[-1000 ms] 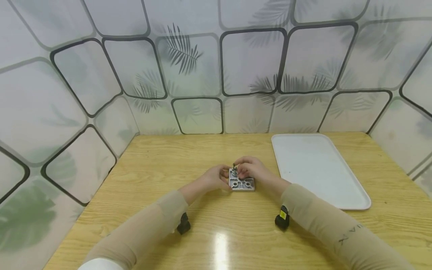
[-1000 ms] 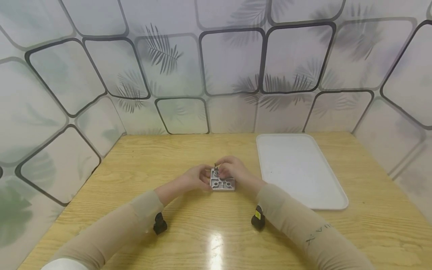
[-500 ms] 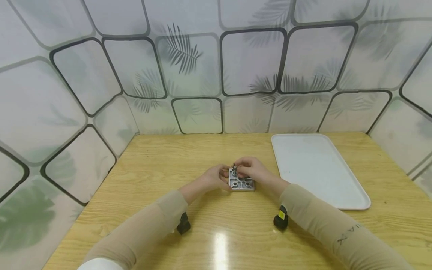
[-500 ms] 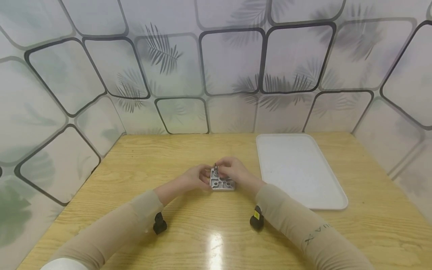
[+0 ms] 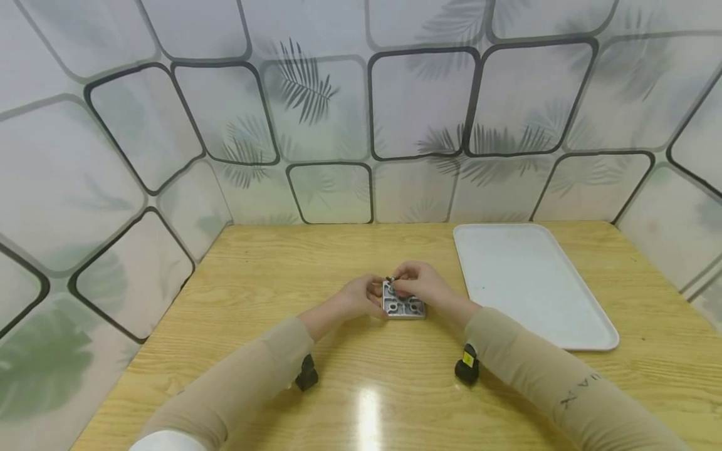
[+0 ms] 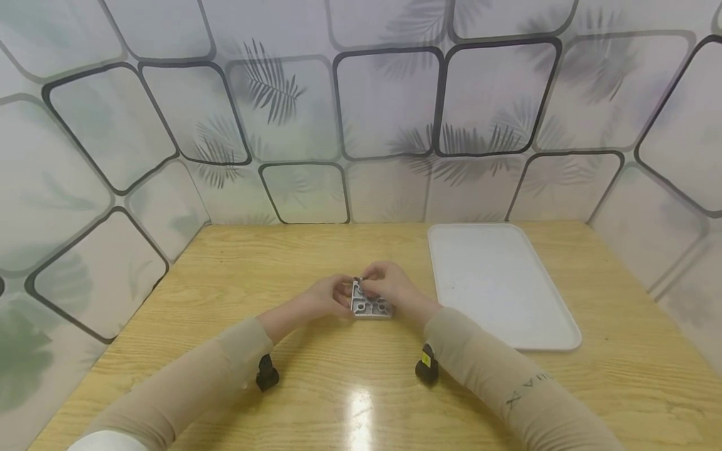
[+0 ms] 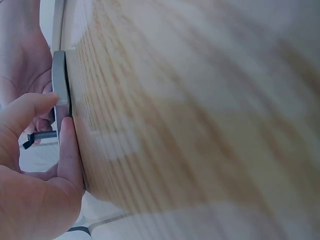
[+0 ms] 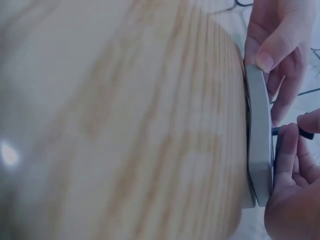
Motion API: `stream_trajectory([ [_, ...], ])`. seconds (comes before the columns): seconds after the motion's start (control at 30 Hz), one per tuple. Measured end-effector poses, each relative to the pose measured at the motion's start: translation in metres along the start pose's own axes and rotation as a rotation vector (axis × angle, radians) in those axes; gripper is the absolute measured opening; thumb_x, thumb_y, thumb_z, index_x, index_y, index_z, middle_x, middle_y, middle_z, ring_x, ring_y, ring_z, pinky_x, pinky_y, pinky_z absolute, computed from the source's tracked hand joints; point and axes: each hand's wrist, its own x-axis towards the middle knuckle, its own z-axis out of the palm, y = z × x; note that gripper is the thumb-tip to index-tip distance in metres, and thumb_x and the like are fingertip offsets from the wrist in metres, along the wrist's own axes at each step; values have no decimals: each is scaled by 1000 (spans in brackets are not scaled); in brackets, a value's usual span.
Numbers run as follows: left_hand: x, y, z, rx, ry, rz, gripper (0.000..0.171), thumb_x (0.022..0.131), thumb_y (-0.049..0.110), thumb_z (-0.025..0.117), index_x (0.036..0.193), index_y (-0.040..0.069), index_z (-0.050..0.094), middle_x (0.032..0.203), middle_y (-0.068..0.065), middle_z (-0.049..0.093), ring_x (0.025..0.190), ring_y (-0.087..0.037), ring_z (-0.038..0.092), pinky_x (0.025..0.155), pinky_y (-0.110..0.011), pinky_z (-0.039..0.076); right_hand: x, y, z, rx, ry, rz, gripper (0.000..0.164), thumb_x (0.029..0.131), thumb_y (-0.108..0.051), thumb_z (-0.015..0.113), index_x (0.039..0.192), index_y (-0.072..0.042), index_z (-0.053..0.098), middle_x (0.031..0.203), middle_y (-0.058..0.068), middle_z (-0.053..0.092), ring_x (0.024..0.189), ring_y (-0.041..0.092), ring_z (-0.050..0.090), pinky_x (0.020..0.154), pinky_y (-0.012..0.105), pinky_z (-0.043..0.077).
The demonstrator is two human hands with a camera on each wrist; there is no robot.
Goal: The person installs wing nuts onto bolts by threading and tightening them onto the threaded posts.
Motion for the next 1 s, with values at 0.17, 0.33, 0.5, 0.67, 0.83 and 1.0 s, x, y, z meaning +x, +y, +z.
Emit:
stream_trajectory([
  [0.17,-1,2,-1,3,1,-8,83,81,-2,85,155,0,47,132,-17,65,106,-22,68,94,-31,58,-1,-5,4,-39,58,19,15,95,-11,70,105,-1,68,88,2,66,77,9,63,74,21,53],
  [0.33,0,2,-1,15,6,-14,82,81,-2,86,154,1,48,131,-16,66,105,-22,68,91,-29,57,-4,-10,12,-60,125,45,11,92,-12,71,97,-3,66,86,3,63,77,12,62,69,21,51],
  [0.5,1,1,-1,14,8,-13,81,81,-2,85,154,1,49,131,-15,65,105,-21,67,90,-28,57,-4,-12,17,-103,160,78,11,93,-16,70,94,-6,64,88,3,62,79,14,63,69,21,49],
  [0.67,1,0,0,2,15,-8,81,81,-3,85,154,1,49,131,-16,65,104,-21,68,90,-28,57,-5,-15,13,-63,128,73,15,97,-17,66,101,-3,64,91,5,65,77,12,64,70,21,51],
  [0.83,2,0,0,-16,19,-10,82,80,-4,85,153,-1,48,131,-17,66,104,-21,68,89,-27,56,-5,-10,4,160,29,17,29,100,-9,52,118,12,60,88,4,66,73,7,63,70,18,56],
  [1.0,1,-1,0,-21,8,9,82,80,-6,84,153,-4,48,133,-21,67,106,-24,70,92,-29,58,-3,-4,2,214,1,-4,36,96,-1,46,124,19,58,86,4,66,69,5,62,67,16,56],
])
